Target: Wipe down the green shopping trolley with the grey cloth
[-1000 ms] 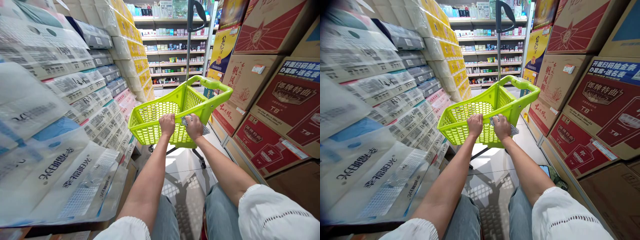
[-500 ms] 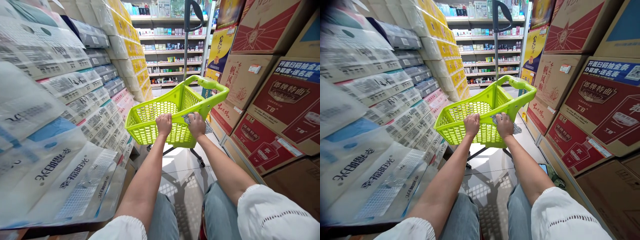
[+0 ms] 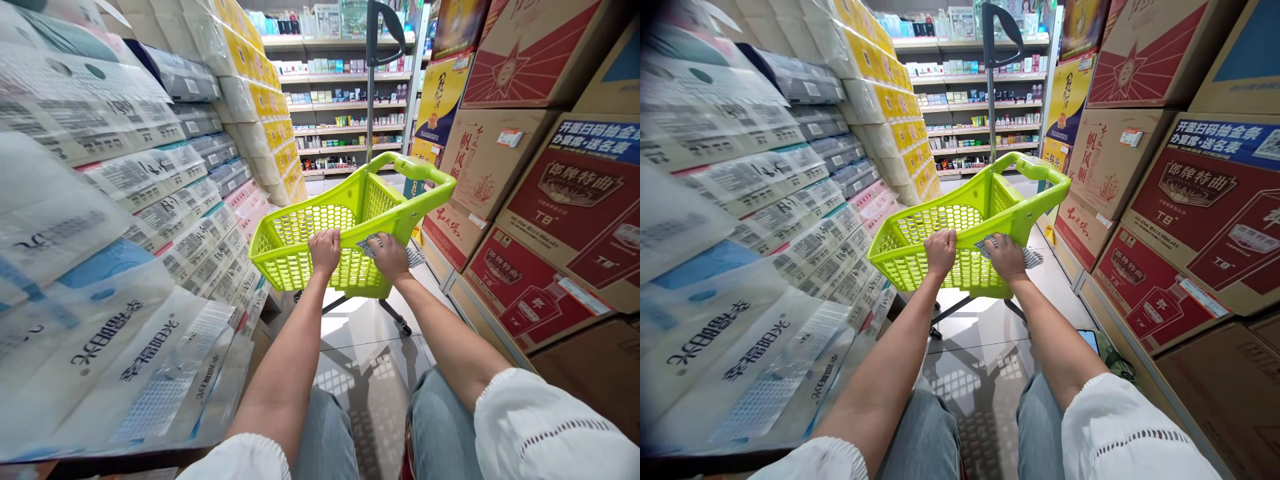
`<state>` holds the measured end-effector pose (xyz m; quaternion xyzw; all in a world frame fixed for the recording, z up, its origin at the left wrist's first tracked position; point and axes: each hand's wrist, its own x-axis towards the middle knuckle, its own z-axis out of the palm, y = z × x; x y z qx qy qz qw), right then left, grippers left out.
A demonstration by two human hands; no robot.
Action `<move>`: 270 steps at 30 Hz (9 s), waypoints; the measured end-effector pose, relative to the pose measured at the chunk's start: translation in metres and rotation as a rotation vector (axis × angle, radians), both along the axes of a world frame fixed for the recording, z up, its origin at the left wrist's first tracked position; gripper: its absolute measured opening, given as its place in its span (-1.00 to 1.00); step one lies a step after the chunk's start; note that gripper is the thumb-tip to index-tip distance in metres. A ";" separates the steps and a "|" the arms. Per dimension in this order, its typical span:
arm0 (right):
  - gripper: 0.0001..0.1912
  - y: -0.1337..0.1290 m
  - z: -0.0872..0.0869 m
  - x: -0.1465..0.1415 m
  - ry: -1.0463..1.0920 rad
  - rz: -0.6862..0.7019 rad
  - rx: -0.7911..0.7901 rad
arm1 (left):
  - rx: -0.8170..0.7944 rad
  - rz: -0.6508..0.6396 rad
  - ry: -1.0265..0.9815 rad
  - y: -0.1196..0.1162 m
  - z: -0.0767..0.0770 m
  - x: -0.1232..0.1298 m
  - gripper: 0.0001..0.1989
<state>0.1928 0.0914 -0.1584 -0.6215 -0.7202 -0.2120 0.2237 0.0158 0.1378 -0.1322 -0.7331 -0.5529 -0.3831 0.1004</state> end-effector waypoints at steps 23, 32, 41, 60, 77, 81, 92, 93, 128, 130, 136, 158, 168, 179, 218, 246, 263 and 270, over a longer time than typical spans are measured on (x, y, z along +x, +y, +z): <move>-0.60 -0.022 0.077 -0.027 0.179 -0.154 0.127 | -0.007 -0.023 -0.001 -0.019 0.005 0.003 -0.59; -0.57 -0.024 0.063 -0.066 0.168 -0.049 0.014 | -0.027 -0.023 0.013 -0.019 0.001 0.007 -0.74; -0.58 -0.025 0.067 -0.044 0.170 -0.111 0.070 | -0.015 -0.013 0.023 -0.020 0.006 0.004 -0.59; -0.57 -0.024 0.078 -0.033 0.316 -0.060 0.077 | -0.270 -0.203 -0.029 -0.007 0.047 0.046 -0.72; -0.58 -0.033 0.079 -0.018 0.296 -0.069 0.060 | -0.159 -0.063 0.185 -0.019 0.032 0.062 -0.66; -0.57 -0.035 0.080 -0.017 0.256 -0.050 0.057 | -0.124 -0.084 0.171 -0.019 0.032 0.054 -0.64; -0.57 -0.037 0.082 -0.014 0.288 -0.122 0.118 | -0.106 -0.076 0.116 -0.017 0.027 0.054 -0.55; -0.57 -0.036 0.079 -0.020 0.279 -0.089 0.095 | -0.107 -0.081 0.128 -0.016 0.027 0.053 -0.60; -0.55 -0.053 0.107 0.064 0.420 -0.227 0.291 | -0.176 -0.076 -0.019 -0.028 0.052 0.102 -0.48; -0.56 -0.051 0.101 0.049 0.367 -0.148 0.233 | -0.175 -0.060 -0.010 -0.028 0.052 0.103 -0.52; -0.55 -0.050 0.089 0.016 0.256 -0.037 0.126 | -0.156 -0.098 0.047 -0.028 0.049 0.099 -0.70; -0.61 -0.039 0.052 0.037 0.222 -0.032 0.178 | -0.086 -0.138 0.011 -0.024 0.056 0.093 -0.48; -0.64 -0.039 -0.004 0.037 -0.029 0.160 -0.046 | -0.036 -0.154 -0.040 -0.021 0.049 0.084 -0.47; -0.59 -0.029 0.040 0.020 0.206 -0.034 0.152 | -0.042 -0.161 -0.021 -0.024 0.050 0.084 -0.48; -0.60 -0.032 0.079 0.008 0.191 -0.048 0.366 | 0.000 -0.167 -0.001 -0.020 0.046 0.088 -0.62; -0.62 -0.057 0.105 0.050 0.291 -0.202 0.385 | -0.034 -0.148 -0.075 -0.036 0.057 0.084 -0.57; -0.61 -0.098 0.116 -0.005 0.246 -0.082 0.276 | 0.043 -0.298 -0.103 -0.070 0.095 0.063 -0.66; -0.64 -0.089 0.122 0.017 0.194 -0.080 0.270 | -0.136 -0.297 -0.036 -0.060 0.098 0.086 -0.59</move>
